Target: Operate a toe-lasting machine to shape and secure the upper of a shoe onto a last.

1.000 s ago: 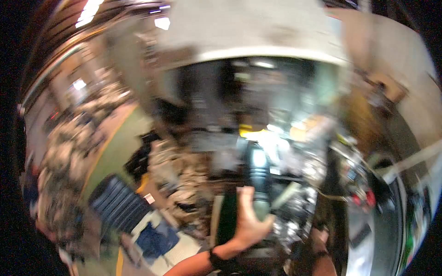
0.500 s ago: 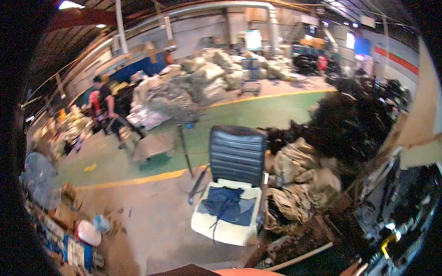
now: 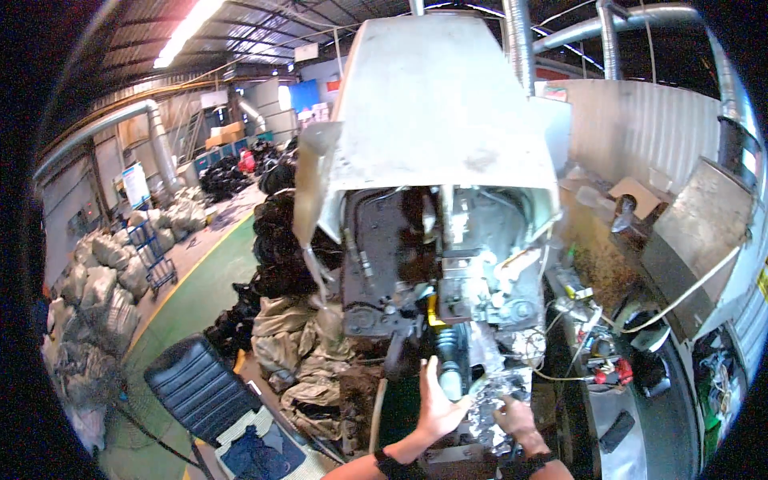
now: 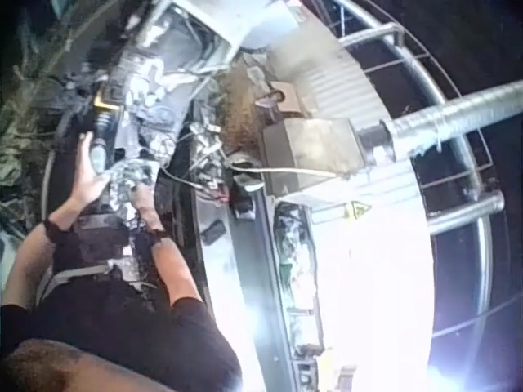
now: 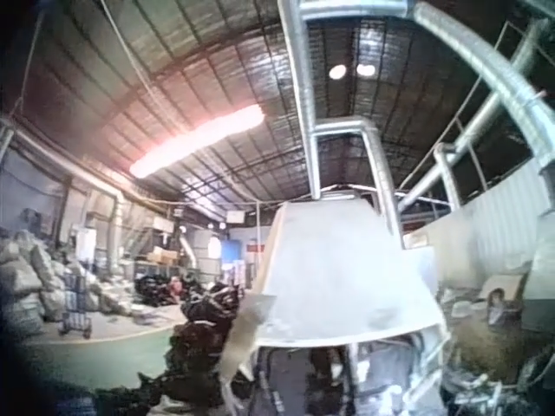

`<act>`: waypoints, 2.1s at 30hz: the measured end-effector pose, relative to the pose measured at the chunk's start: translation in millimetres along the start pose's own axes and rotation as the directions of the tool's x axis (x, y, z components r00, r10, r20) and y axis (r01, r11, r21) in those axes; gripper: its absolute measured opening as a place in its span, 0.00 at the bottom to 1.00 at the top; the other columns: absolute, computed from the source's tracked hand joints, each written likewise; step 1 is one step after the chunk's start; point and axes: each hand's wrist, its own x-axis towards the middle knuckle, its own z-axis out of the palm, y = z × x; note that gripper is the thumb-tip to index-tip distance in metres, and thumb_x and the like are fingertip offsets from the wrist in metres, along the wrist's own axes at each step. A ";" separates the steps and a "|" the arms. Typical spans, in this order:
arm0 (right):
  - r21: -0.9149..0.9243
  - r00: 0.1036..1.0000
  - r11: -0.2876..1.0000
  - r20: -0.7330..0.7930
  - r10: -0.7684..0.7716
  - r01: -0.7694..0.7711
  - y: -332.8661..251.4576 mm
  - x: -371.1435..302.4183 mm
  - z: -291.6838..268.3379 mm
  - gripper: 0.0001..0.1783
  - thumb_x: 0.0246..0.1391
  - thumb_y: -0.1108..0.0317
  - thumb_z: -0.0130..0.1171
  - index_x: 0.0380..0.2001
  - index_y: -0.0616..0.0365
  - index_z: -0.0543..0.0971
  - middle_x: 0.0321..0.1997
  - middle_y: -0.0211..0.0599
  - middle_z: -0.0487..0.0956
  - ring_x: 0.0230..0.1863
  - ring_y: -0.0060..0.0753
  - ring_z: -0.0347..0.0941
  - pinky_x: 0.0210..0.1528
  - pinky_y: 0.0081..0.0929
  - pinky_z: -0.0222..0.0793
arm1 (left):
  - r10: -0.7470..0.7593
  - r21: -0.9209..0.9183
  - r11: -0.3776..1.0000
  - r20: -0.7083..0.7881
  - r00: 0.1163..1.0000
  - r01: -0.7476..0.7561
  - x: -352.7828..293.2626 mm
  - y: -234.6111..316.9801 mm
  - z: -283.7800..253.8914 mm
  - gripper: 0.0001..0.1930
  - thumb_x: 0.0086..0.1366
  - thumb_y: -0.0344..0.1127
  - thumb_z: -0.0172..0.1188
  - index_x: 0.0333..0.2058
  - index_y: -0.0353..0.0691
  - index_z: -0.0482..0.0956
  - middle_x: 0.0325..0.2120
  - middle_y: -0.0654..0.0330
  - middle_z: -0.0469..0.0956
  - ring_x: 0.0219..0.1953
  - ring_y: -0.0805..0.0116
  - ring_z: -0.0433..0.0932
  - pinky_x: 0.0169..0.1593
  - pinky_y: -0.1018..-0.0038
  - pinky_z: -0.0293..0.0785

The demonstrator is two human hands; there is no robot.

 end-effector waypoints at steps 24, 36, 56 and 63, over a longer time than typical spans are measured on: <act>0.963 0.597 0.217 -0.271 0.755 0.161 460.1 -146.7 -136.7 0.48 0.60 0.71 0.61 0.76 0.39 0.47 0.48 0.50 0.81 0.38 0.30 0.78 0.44 0.32 0.78 | 0.017 0.493 0.867 -0.167 0.986 0.069 16.2 -50.9 -36.0 0.47 0.47 0.45 0.80 0.59 0.27 0.66 0.51 0.37 0.74 0.51 0.40 0.76 0.57 0.51 0.71; 0.691 0.303 -0.274 0.084 0.949 0.668 555.0 -43.7 -172.4 0.60 0.52 0.81 0.64 0.74 0.23 0.41 0.35 0.36 0.76 0.35 0.32 0.74 0.44 0.32 0.75 | 0.225 0.545 0.647 0.533 0.816 -0.534 -35.2 143.4 199.5 0.36 0.62 0.42 0.68 0.63 0.31 0.65 0.64 0.36 0.61 0.63 0.38 0.64 0.64 0.52 0.64; 0.576 0.013 -0.168 0.263 0.965 0.800 254.0 -520.8 -37.1 0.26 0.55 0.77 0.63 0.57 0.53 0.71 0.45 0.33 0.76 0.45 0.31 0.73 0.62 0.48 0.69 | -0.220 0.394 0.882 0.831 0.511 -0.261 -54.9 84.7 882.6 0.59 0.46 0.47 0.77 0.72 0.73 0.46 0.71 0.34 0.41 0.73 0.35 0.43 0.69 0.46 0.54; 0.482 -0.130 -0.041 0.316 0.940 0.875 284.7 -536.0 -3.0 0.23 0.67 0.45 0.47 0.55 0.44 0.75 0.54 0.34 0.77 0.53 0.42 0.72 0.48 0.47 0.67 | 0.062 0.205 0.773 0.918 0.393 -0.600 -112.4 169.4 797.8 0.49 0.40 0.35 0.76 0.65 0.68 0.65 0.68 0.41 0.47 0.69 0.40 0.47 0.65 0.42 0.52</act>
